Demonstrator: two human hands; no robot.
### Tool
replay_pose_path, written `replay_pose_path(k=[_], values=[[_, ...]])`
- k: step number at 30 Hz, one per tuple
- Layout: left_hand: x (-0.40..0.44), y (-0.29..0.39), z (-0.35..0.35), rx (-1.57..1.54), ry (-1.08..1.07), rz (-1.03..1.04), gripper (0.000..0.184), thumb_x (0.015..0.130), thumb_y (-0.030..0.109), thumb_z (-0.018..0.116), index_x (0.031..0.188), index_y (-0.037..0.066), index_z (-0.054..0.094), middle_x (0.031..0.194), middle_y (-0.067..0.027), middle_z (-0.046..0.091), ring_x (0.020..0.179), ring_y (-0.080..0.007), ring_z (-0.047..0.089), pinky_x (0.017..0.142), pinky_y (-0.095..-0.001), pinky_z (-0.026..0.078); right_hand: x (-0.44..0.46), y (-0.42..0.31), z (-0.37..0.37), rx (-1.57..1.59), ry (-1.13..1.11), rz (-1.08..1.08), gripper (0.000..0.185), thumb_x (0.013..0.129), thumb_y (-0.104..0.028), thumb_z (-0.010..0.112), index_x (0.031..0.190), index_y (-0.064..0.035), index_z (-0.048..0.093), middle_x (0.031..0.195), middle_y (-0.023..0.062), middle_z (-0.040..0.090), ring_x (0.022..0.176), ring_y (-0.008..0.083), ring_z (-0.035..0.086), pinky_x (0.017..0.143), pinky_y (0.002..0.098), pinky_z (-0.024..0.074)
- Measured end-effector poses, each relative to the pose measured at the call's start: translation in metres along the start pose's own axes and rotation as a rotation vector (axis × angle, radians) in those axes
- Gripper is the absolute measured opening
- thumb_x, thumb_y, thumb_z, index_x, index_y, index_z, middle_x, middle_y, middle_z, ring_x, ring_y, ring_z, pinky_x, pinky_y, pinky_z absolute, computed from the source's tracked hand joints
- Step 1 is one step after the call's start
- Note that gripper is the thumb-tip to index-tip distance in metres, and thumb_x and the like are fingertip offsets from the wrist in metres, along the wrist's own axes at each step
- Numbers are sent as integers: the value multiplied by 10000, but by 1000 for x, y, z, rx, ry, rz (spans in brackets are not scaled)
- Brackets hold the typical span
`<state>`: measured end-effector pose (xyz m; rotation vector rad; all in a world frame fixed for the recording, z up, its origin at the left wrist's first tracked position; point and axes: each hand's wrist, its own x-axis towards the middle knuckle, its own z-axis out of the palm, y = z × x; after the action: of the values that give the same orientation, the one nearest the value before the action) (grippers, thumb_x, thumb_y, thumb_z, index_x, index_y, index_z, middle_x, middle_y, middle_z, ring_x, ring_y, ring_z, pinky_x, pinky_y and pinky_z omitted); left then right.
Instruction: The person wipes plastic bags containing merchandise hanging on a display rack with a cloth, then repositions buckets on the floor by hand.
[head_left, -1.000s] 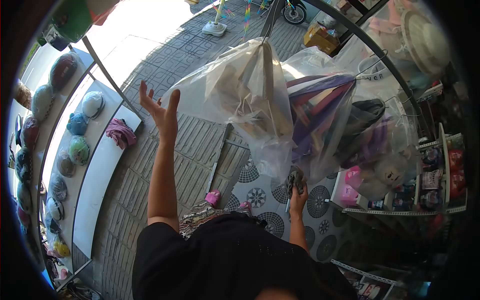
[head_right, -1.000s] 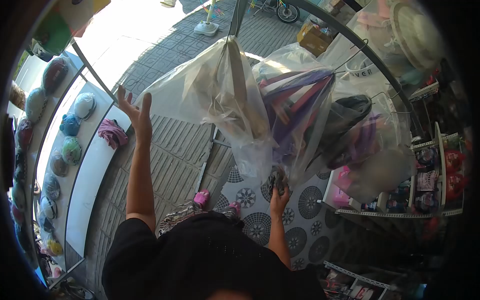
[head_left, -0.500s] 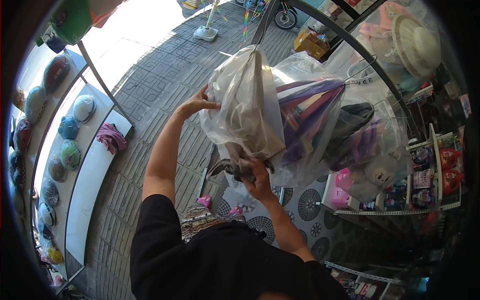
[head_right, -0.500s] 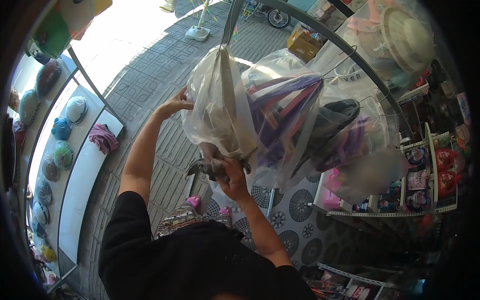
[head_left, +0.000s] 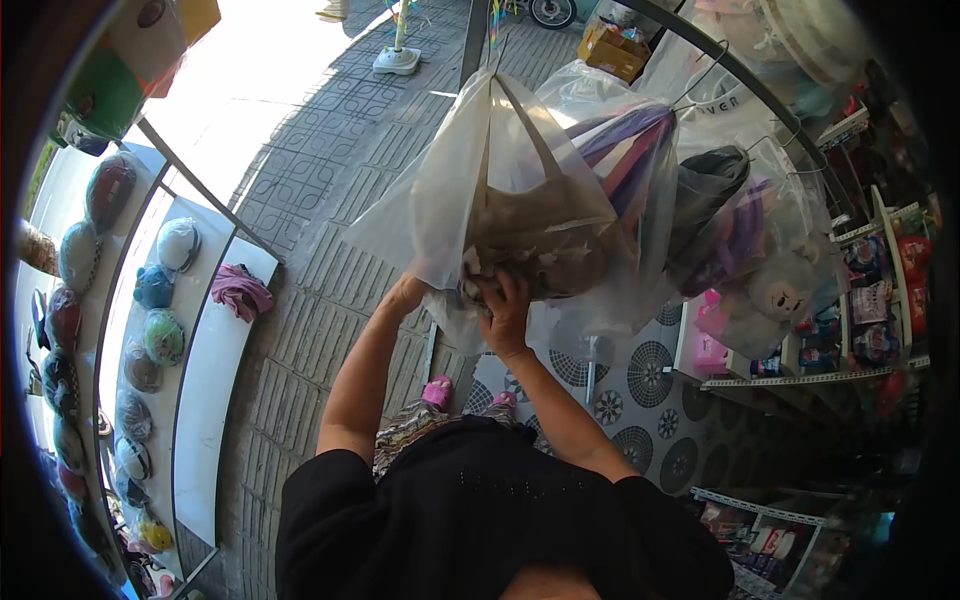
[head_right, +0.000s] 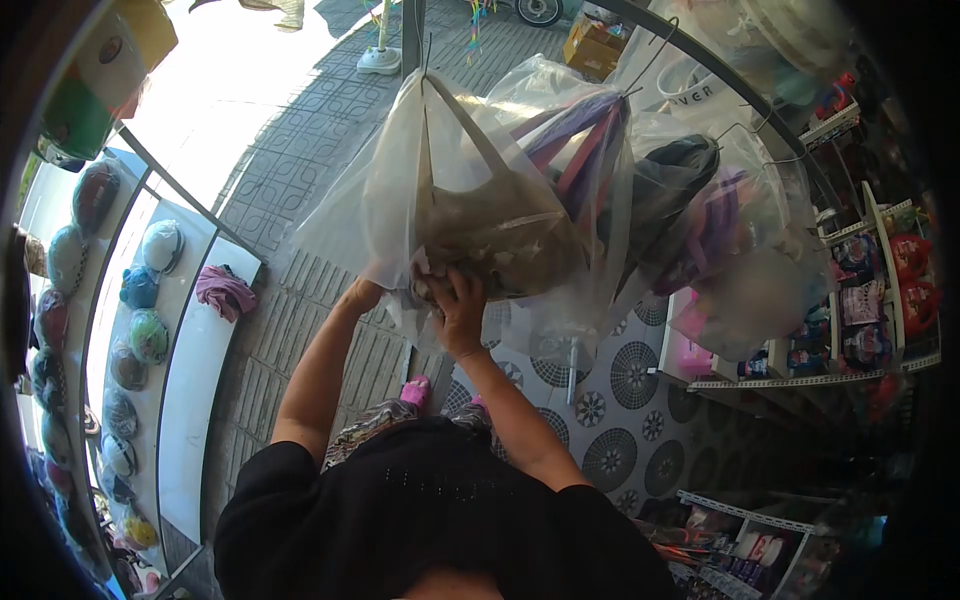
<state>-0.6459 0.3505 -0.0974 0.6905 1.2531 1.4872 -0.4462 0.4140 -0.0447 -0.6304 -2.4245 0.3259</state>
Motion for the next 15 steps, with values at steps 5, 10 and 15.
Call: replay_pose_path(k=[5,10,15], values=[[-27,30,5,-24,-37,-88,730,874,508,561,1338,-37,419,1258,-128,514,1157,-194,459,966,-316,364,-93,34,40,306,-132,142,487,653,-17,691,1125,-97,604,1249,133,482,1101,351,465,924,453,383],[-48,-8,-1,40,-55,-177,804,858,594,523,1378,-1,374,1323,-117,474,1210,-247,425,1002,-363,345,1,-27,-41,343,228,130,485,646,-5,691,1117,-52,586,1196,137,505,1102,352,459,946,427,379],[-58,-13,23,159,-82,210,604,931,512,460,1309,42,483,1260,-78,529,1139,-160,483,951,-301,382,-9,-34,3,210,43,-19,465,632,-34,683,1082,-134,619,1153,116,504,1059,367,452,925,458,389]])
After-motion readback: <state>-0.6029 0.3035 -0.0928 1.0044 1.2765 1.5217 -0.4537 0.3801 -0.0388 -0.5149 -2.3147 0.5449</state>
